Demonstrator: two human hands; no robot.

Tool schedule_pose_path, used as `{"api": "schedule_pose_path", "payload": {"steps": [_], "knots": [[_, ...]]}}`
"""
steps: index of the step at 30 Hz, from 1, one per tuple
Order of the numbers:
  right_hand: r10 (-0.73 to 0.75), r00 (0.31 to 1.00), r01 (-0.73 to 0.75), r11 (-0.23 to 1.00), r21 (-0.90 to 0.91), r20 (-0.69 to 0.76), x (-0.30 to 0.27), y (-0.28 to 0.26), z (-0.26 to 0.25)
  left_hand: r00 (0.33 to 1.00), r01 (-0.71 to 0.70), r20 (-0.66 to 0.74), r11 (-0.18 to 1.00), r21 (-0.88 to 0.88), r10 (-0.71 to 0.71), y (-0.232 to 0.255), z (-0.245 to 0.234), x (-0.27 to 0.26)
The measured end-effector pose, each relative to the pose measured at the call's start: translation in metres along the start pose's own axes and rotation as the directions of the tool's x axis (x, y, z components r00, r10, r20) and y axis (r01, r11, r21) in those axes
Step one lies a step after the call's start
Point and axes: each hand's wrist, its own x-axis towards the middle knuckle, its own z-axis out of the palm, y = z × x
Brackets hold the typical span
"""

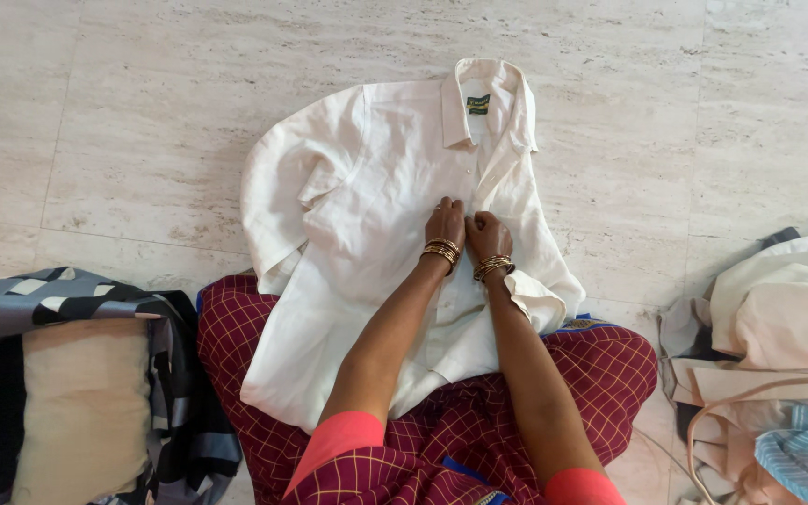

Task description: The person buttons a white shirt while sitting on the floor, then folds the shirt into a rectangle and places it into a bag before taking out a blue striped shirt.

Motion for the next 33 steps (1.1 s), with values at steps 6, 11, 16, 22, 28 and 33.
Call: {"api": "schedule_pose_path", "payload": {"steps": [6,11,16,22,28,33], "knots": [[-0.044,0.995,0.045,0.999,0.014,-0.092,-0.010,-0.003,0.004,0.984,0.147,0.130,0.974,-0.171,-0.125,-0.007,-0.009,0.001],[-0.131,0.979,0.139,0.989,0.043,-0.157,-0.014,-0.001,0.005,0.974,0.211,0.140,0.944,-0.253,-0.180,-0.012,-0.004,0.008],[-0.212,0.968,0.232,0.959,0.163,-0.132,-0.024,-0.012,-0.017,0.970,0.233,0.148,0.915,-0.329,-0.193,-0.017,-0.005,0.010],[-0.178,0.979,0.111,0.870,0.480,0.096,-0.022,-0.016,-0.035,0.965,0.263,0.123,0.857,-0.443,-0.232,-0.022,0.003,0.010],[-0.008,0.901,-0.350,0.576,0.739,0.433,0.009,-0.002,-0.018,0.966,0.258,0.151,0.785,-0.563,-0.209,-0.030,0.000,0.006],[-0.009,0.931,-0.284,0.610,0.740,0.364,0.006,0.002,-0.010,0.961,0.276,0.165,0.801,-0.532,-0.221,-0.019,-0.009,0.005]]}}
